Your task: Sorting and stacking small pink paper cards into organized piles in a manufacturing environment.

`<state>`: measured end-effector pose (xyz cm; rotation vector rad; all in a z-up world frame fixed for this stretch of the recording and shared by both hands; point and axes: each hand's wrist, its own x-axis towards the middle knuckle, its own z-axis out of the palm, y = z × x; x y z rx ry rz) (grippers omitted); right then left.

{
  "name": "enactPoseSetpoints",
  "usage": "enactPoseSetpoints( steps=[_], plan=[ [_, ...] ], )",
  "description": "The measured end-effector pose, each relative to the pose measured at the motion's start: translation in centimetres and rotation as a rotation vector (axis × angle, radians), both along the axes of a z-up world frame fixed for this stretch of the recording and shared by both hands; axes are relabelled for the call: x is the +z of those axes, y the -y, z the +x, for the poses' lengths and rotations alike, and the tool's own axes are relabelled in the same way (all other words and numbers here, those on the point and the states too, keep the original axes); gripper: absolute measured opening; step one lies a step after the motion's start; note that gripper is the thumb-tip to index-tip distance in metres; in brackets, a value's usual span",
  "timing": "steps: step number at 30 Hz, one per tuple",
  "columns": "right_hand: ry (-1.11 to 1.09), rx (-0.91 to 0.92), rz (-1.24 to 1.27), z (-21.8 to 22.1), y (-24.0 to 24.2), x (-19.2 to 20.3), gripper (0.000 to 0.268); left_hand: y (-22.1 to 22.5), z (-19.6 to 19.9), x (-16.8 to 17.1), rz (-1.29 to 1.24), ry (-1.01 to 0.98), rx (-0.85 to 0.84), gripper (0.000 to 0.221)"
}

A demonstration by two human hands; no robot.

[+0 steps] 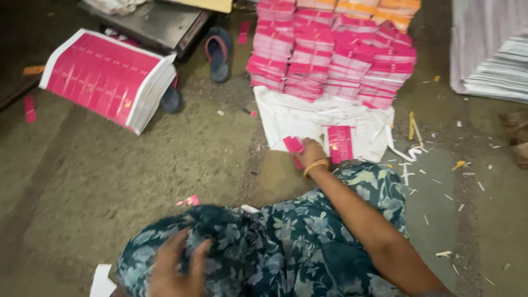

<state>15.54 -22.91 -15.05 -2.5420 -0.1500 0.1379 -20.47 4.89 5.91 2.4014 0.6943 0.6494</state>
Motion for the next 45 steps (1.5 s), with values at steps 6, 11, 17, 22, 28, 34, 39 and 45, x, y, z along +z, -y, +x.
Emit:
enactPoseSetpoints(
  steps=[6, 11, 17, 22, 28, 34, 39, 45],
  plan=[
    [0.099, 0.065, -0.258, -0.6, -0.9, -0.7, 0.049, 10.9, 15.6, -0.8, -0.208, -0.074, -0.343, 0.04],
    [-0.14, 0.026, -0.058, 0.0, -0.5, 1.3, 0.054, 15.1, 19.4, -23.6, -0.692, 0.135, -0.417, 0.031],
    [-0.093, 0.003, 0.025, 1.2, -0.1, -2.8, 0.041, 14.1, 19.4, -33.6, -1.07, -0.01, -0.305, 0.02],
    [-0.223, 0.062, 0.214, 1.2, 0.3, -1.6, 0.032, 12.5, 21.1, -33.1, -1.217, 0.101, -0.133, 0.033],
    [-0.707, 0.41, 0.836, -4.0, -0.8, -0.8, 0.018, 11.7, 22.6, -24.7, -1.673, 0.127, -0.076, 0.057],
    [-0.511, 0.324, 0.763, -8.9, -4.7, -7.0, 0.025, 12.5, 23.0, -29.7, -2.0, 0.343, -0.172, 0.058],
    [-0.125, 0.202, 0.692, -11.9, -7.1, -5.9, 0.036, 12.0, 23.0, -29.6, -1.895, 0.397, -0.17, 0.048],
    [-0.235, 0.238, 0.546, -6.3, -4.4, -1.3, 0.028, 10.2, 23.2, -27.2, -2.03, 0.513, -0.063, 0.056]
  ],
)
